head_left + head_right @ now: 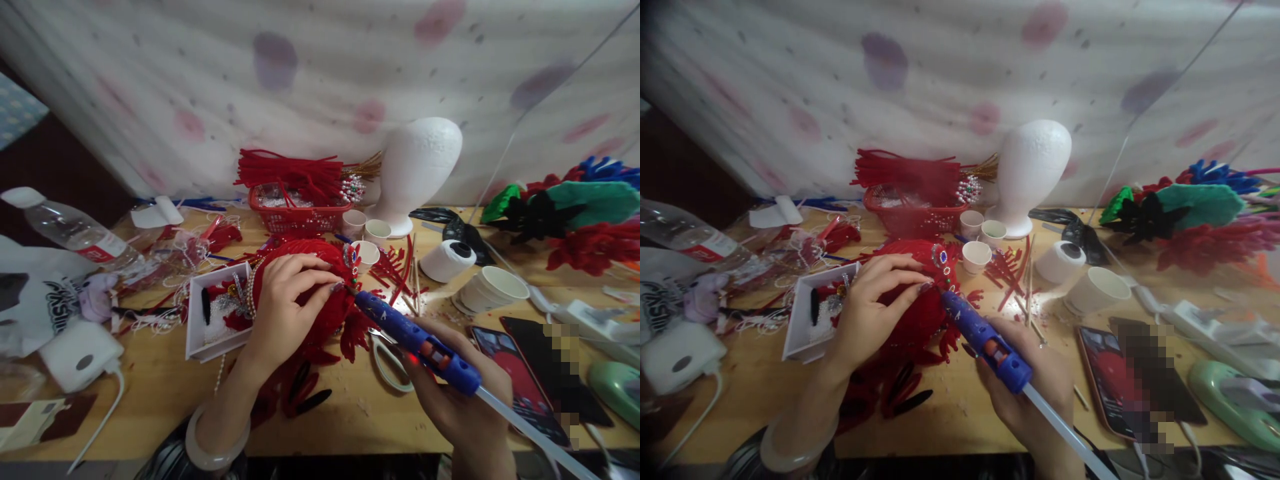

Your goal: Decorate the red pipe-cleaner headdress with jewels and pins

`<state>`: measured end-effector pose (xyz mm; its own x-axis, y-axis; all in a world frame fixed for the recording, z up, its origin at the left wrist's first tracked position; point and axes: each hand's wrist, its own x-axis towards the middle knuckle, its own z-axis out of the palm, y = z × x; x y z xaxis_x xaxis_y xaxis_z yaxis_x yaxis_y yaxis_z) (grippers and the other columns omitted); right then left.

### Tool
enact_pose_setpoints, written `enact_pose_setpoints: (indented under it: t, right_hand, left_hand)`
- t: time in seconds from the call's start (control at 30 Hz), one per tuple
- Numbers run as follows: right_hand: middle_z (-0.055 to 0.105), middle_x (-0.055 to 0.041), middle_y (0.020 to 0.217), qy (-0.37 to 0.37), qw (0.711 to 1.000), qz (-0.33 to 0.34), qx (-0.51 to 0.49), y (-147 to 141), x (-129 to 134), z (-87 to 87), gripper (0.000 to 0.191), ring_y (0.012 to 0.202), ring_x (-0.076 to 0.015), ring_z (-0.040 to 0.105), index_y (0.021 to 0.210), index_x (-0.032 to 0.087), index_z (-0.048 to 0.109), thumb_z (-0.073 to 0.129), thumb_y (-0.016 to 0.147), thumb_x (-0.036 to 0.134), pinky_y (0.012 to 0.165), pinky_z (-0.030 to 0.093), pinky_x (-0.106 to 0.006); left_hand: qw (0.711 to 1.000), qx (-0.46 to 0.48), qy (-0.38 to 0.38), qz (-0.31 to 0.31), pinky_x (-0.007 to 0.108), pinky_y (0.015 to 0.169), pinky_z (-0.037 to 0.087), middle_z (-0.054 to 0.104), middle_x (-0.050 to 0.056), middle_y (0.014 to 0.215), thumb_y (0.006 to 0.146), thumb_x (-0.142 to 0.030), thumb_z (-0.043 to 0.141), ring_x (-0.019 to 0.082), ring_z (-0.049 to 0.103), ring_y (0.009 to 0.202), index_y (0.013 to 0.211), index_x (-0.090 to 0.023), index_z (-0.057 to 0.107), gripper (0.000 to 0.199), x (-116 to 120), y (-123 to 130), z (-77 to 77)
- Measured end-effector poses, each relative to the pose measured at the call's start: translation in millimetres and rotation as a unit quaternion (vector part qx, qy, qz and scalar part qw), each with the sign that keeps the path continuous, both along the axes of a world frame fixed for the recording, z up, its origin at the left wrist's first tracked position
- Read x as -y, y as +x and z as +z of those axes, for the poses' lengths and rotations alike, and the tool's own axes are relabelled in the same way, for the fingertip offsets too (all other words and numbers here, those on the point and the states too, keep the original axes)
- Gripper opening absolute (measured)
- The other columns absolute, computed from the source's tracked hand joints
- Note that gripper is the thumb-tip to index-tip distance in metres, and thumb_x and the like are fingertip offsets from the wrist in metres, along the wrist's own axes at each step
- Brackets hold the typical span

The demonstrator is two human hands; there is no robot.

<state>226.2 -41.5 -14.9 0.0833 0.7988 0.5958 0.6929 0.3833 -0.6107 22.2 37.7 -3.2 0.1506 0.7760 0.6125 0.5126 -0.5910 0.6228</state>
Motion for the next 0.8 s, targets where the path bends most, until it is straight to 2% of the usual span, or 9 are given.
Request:
enact_pose_setpoints:
  t: [0.2,0.53,0.8]
  right_hand:
    - [0.077,-0.0015,0.094,0.006,1.0,0.008,0.027,0.4,-1.0,-0.5,0.021,0.076,-0.0198,0.074,0.105,0.027,0.066,0.063,0.085,0.024,0.068,0.055,-0.028]
    - [0.077,-0.0008,0.091,0.002,1.0,-0.005,0.018,-0.9,0.7,-1.5,0.021,0.073,-0.0187,0.073,0.105,0.028,0.066,0.063,0.085,0.024,0.065,0.052,-0.027]
    - [0.077,-0.0009,0.094,0.012,1.0,0.015,0.002,1.0,-0.6,-2.9,0.023,0.076,-0.0186,0.073,0.106,0.027,0.067,0.064,0.084,0.021,0.068,0.053,-0.027]
  left_hand:
    - [1.0,0.002,-0.006,0.002,0.042,0.095,0.044,0.07,0.001,0.1,0.088,-0.016,0.066,0.019,0.062,0.101,0.09,-0.024,0.074,0.012,0.3,0.6,-1.2]
    - [1.0,0.009,-0.011,-0.001,0.042,0.095,0.044,0.07,0.002,0.099,0.089,-0.018,0.065,0.019,0.062,0.1,0.09,-0.025,0.074,0.01,0.1,-0.5,0.2]
    - [1.0,0.013,-0.014,-0.003,0.041,0.095,0.044,0.07,0.001,0.1,0.088,-0.016,0.066,0.019,0.062,0.102,0.09,-0.024,0.074,0.012,-0.6,-1.2,-0.9]
